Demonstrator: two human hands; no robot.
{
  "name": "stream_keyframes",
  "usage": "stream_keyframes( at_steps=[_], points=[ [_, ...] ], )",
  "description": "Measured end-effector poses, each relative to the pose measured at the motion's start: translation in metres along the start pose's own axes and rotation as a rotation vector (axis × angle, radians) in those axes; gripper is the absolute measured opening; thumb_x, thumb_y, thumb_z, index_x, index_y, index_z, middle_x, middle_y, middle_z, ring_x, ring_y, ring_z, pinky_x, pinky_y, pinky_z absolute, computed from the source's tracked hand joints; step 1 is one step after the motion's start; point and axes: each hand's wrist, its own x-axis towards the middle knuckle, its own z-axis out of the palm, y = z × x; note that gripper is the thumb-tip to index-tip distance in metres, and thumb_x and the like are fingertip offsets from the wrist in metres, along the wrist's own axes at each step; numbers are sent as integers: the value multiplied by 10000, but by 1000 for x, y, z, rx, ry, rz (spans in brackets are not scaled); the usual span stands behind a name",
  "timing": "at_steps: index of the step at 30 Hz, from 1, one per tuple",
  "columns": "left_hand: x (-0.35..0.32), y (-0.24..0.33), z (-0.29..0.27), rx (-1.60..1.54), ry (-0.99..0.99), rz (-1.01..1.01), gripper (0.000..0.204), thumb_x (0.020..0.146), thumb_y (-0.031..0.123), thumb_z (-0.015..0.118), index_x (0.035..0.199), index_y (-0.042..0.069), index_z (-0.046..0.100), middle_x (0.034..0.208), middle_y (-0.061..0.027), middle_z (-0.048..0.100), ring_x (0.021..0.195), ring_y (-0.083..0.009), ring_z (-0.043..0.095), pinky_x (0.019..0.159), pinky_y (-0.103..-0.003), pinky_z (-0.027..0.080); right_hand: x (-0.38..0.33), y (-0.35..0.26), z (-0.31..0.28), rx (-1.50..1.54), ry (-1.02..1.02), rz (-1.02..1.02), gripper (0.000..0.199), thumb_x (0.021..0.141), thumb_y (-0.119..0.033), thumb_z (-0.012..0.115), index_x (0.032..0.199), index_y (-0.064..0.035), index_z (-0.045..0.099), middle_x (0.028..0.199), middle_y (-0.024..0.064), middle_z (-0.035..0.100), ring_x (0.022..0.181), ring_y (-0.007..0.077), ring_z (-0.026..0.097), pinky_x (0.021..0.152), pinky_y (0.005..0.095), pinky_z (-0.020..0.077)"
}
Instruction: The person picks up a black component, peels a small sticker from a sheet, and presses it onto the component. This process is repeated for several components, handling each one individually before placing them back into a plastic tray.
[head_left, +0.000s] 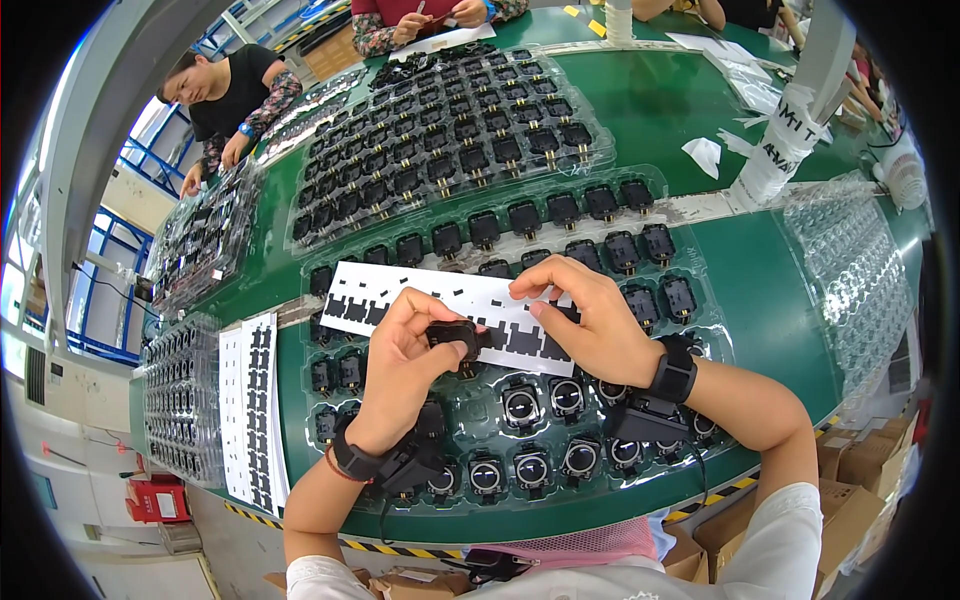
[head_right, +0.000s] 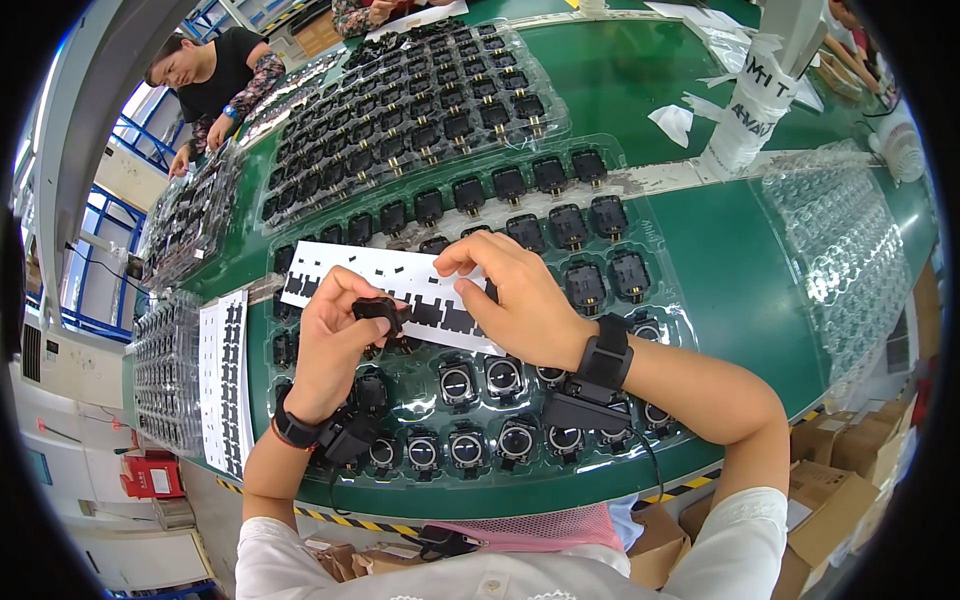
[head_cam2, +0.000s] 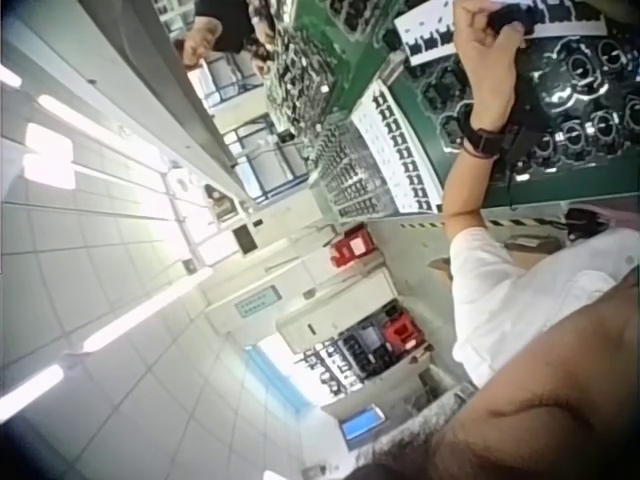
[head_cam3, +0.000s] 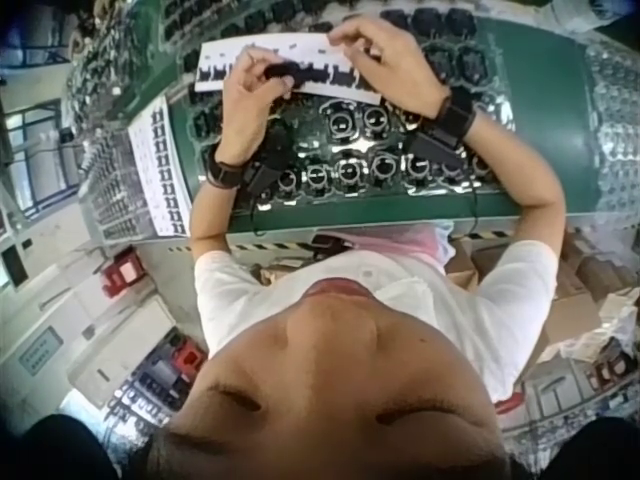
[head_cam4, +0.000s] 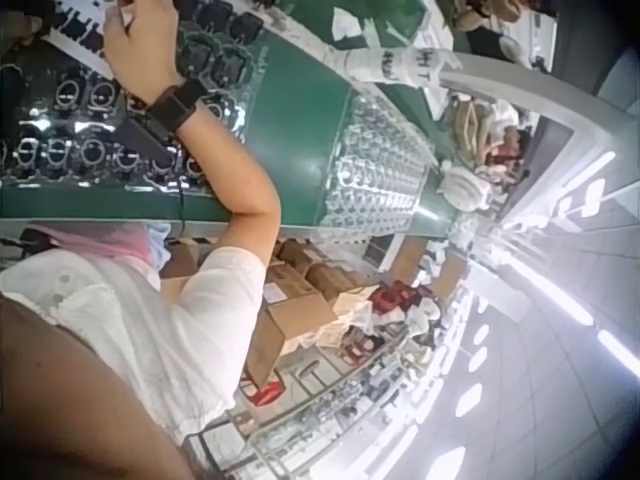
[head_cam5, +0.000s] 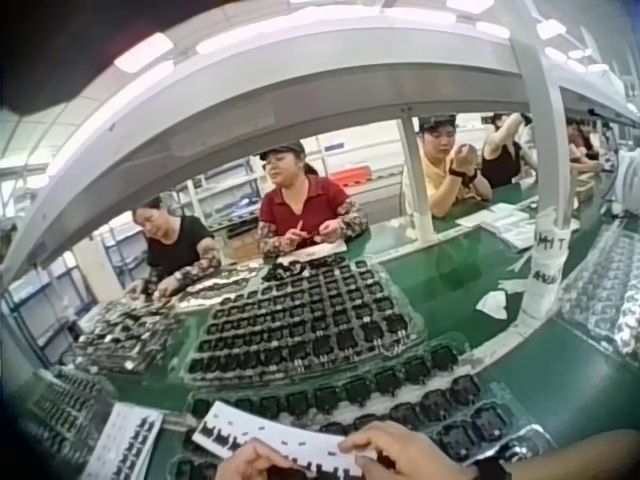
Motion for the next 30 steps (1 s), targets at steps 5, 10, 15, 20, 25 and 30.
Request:
stream_keyframes(
  at_steps=[5,10,15,20,25,30],
  points=[
    [1,-2,-2,-10,37,-17,244,766,-102,530,934,56,448,862,-89,619,749,-131,608,583,-218,414,0,1,1,18,-7,25,215,810,18,534,1013,-36,578,974,69,614,856,194,567,757,301,432],
    [-3,-3,-10,15,41,12,243,770,-102,533,932,58,448,865,-80,607,734,-128,603,571,-217,406,4,1,8,34,-12,23,216,809,20,535,1013,-36,579,974,72,614,857,193,570,757,301,433],
    [3,-6,-8,-17,63,51,249,762,-95,608,923,49,484,854,-24,557,716,-63,518,557,-202,411,1,3,1,2,27,18,223,807,33,547,1019,-29,582,974,82,608,891,195,586,762,291,455],
    [1,0,4,19,155,53,235,739,-75,591,906,57,490,802,-33,544,633,-110,530,563,-229,464,14,0,-4,83,146,-73,215,781,-4,579,993,-38,583,959,112,598,912,254,594,785,345,487],
    [16,-49,-60,194,106,234,279,772,57,605,1041,89,540,977,-77,558,860,-216,543,748,-377,473,-8,-51,-74,-432,187,-410,189,760,-75,582,939,-29,542,892,98,521,877,281,517,770,384,415],
    [13,-23,-34,1144,-129,943,113,758,2,657,831,-34,579,962,-236,566,847,-382,543,690,-420,458,-168,-37,-155,-1032,150,239,533,749,-276,668,1173,-10,485,1181,167,498,1097,319,484,936,419,372]
  ],
)
